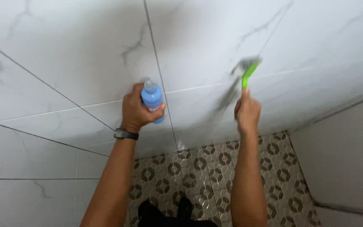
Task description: Scrubbing bathroom wall tiles and grout with a cleaning brush and solution.
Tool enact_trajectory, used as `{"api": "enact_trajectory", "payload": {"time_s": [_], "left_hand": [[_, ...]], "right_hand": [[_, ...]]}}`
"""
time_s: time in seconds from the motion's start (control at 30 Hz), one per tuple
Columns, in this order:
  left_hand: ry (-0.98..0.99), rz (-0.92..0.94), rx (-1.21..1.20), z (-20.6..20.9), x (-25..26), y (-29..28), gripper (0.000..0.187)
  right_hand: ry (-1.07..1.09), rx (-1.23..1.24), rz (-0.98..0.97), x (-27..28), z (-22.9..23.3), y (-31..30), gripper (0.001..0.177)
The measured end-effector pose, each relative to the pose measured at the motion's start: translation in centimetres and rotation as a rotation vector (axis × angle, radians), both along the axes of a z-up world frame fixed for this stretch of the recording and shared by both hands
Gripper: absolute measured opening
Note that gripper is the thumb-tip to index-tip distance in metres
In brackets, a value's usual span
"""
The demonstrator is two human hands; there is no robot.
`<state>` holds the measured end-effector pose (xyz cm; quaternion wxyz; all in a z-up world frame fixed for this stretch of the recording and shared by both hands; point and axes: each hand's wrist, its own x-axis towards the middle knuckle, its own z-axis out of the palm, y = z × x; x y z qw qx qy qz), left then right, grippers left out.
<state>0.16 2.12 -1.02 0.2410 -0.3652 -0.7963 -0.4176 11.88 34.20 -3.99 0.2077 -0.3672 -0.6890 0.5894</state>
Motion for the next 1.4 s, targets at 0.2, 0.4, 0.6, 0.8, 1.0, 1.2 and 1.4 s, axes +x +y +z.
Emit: {"api": "enact_trajectory", "payload": {"time_s": [0.2, 0.4, 0.6, 0.8, 1.0, 1.2, 1.4], "left_hand": [[-0.069, -0.031, 0.001, 1.2, 0.2, 0.3, 0.067], [-0.076, 0.003, -0.060, 0.9, -0.1, 0.0, 0.064], [-0.141, -0.032, -0.032, 1.6, 0.4, 0.1, 0.064], [-0.089, -0.069, -0.032, 1.1, -0.3, 0.0, 0.067], [-0.073, -0.010, -0.046, 1.3, 0.4, 0.2, 0.063], [-0.065, -0.004, -0.055, 1.6, 0.3, 0.0, 0.061], [-0.048, 0.002, -0.090, 1.4, 0.1, 0.2, 0.063]], "right_hand": [[-0.257, -0.005, 0.150, 0.8, -9.5, -0.7, 0.066], [-0.417, -0.082, 0.108, 4.6, -16.6, -2.3, 0.061], [-0.115, 0.132, 0.086, -0.1, -1.2, 1.9, 0.061], [-0.228, 0.182, 0.100, -1.0, -8.0, 1.7, 0.065], [-0.327, 0.019, 0.130, 4.8, -22.9, -0.6, 0.068], [-0.141, 0.137, 0.048, -0.4, 0.7, 0.0, 0.060], [-0.141, 0.061, 0.052, -1.6, -1.2, 1.0, 0.062]]}}
